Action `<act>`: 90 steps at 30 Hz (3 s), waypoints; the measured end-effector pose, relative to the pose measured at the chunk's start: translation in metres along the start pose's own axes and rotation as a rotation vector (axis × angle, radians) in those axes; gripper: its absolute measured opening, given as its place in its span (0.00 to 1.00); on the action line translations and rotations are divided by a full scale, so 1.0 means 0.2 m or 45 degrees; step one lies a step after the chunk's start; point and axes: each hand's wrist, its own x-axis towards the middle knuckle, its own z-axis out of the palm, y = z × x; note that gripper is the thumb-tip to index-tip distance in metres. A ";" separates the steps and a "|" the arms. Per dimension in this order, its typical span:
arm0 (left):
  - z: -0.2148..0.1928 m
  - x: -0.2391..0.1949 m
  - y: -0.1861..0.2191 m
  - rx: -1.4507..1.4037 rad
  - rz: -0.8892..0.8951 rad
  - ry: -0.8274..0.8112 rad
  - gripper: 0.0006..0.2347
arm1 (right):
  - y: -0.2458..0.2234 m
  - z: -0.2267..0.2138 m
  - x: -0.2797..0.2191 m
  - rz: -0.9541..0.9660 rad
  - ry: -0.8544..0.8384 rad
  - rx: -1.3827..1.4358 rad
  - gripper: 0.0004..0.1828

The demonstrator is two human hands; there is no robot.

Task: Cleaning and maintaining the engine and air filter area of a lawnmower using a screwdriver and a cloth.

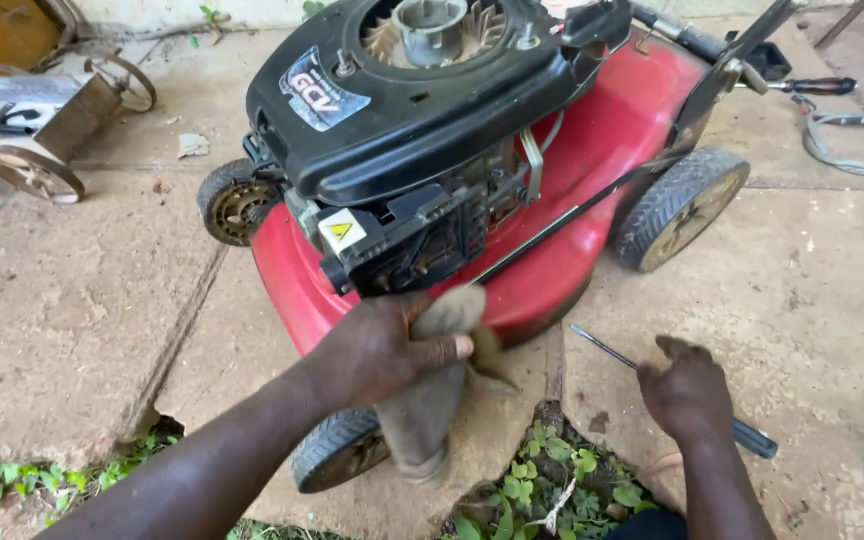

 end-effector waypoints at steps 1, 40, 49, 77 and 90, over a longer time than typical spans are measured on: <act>0.03 0.01 -0.03 0.082 -0.013 0.010 0.18 | 0.16 0.11 0.06 0.086 -0.072 -0.203 0.37; 0.09 -0.08 -0.04 0.869 0.174 0.547 0.11 | -1.07 -0.56 -0.94 -0.128 -0.678 0.533 0.31; -0.03 -0.14 0.02 0.890 0.544 0.489 0.06 | -1.05 -0.30 -0.83 -0.347 -0.400 0.597 0.24; -0.22 -0.06 0.00 0.679 0.491 0.749 0.14 | -1.19 -0.39 -0.80 0.205 -0.999 1.126 0.35; -0.24 -0.03 -0.01 0.672 0.483 0.690 0.14 | -1.14 -0.25 -0.73 0.317 -0.910 1.662 0.31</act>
